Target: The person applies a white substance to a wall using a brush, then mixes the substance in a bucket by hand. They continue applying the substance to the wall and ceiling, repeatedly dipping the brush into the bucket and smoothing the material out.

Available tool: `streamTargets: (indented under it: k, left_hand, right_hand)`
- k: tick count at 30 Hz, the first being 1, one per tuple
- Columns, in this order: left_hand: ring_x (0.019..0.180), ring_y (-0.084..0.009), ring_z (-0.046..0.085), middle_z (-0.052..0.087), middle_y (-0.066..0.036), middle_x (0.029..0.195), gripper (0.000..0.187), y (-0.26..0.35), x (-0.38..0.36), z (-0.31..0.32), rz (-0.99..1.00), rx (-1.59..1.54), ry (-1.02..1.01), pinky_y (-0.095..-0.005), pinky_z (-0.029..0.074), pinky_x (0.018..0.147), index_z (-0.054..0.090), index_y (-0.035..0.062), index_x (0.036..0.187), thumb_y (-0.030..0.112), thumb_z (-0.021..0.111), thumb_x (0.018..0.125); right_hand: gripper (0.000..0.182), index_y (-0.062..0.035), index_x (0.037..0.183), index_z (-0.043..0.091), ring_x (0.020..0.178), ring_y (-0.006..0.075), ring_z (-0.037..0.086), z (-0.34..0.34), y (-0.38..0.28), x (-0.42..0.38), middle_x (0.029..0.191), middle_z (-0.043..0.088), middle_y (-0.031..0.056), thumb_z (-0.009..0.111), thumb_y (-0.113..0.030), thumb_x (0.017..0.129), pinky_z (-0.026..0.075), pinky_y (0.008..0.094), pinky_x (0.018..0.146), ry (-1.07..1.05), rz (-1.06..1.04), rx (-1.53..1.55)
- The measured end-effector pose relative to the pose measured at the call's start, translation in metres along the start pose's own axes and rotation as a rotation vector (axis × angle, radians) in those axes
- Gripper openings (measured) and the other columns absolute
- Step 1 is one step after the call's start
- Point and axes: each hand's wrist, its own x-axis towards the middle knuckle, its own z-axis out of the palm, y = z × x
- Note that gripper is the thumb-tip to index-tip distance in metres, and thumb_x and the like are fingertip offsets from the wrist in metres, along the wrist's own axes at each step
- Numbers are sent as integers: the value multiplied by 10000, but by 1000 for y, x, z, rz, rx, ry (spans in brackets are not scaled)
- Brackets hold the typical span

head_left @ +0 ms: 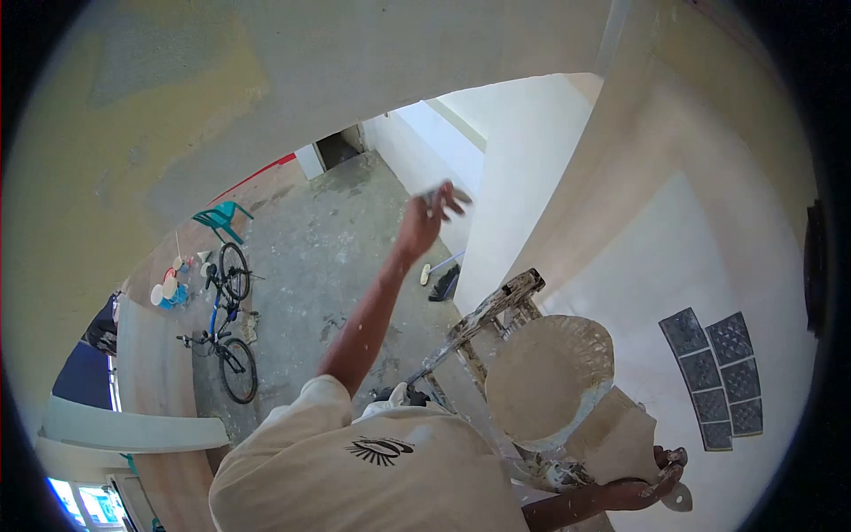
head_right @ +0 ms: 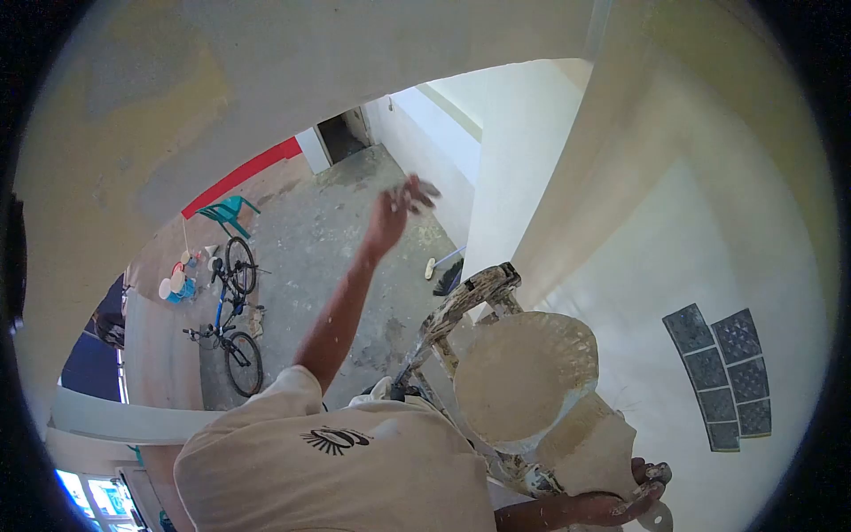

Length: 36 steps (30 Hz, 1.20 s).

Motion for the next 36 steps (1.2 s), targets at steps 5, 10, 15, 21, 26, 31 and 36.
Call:
streamTargets:
  k: [5, 10, 15, 21, 26, 31, 36]
  left_hand:
    - [898, -200, 585, 554, -97, 1138, 573, -1, -74, 37, -154, -306, -284, -319, 475, 735, 492, 50, 1182, 481, 222, 918]
    - [1028, -213, 516, 452, -104, 1264, 618, -18, -128, 49, -296, -387, -334, -338, 428, 831, 383, 1, 1265, 492, 263, 909]
    - [1147, -212, 397, 390, -119, 1305, 584, -42, -163, 51, -452, -442, -200, -355, 279, 977, 423, -12, 1217, 466, 275, 916]
    - [1028, -165, 474, 496, -107, 1151, 520, -56, -176, 71, -594, -652, -12, -303, 357, 905, 427, -31, 1192, 394, 287, 929]
    - [738, -111, 546, 605, -72, 844, 595, -46, -168, 74, -538, -531, 160, -265, 448, 688, 576, -45, 969, 464, 274, 912]
    - [667, -152, 449, 531, -62, 750, 619, -75, -184, 70, -386, -315, 92, -321, 389, 606, 539, -46, 876, 501, 249, 896]
    - [779, -194, 456, 521, -134, 861, 582, -66, -195, 43, -311, 7, -259, -335, 379, 700, 501, -41, 958, 487, 264, 891]
  right_hand:
    - [474, 5, 1088, 447, 885, 240, 471, -43, 27, 14, 1038, 475, 134, 462, -401, 844, 418, 356, 737, -75, -149, -120]
    - [717, 54, 1212, 371, 973, 308, 515, -48, 34, 15, 1189, 442, 224, 361, -566, 852, 451, 399, 803, -258, -549, -389]
    - [596, 36, 1051, 446, 820, 199, 441, -26, 16, 15, 970, 482, 116, 438, -523, 844, 394, 321, 710, -120, -86, -230]
    - [404, -57, 974, 499, 772, 251, 478, 4, 40, -6, 882, 479, 116, 437, -441, 867, 450, 364, 654, -168, -323, -10]
    - [363, -22, 760, 553, 736, 247, 519, 54, 17, -22, 753, 546, 100, 582, -383, 777, 434, 353, 639, -816, -296, -109]
    - [308, -52, 835, 594, 741, 273, 568, 67, 26, -29, 841, 593, 84, 707, -289, 674, 463, 336, 640, -1068, -421, -469]
    - [293, -75, 892, 601, 763, 254, 597, 61, 30, -38, 910, 601, 72, 698, -265, 690, 482, 330, 654, -1170, -179, -610]
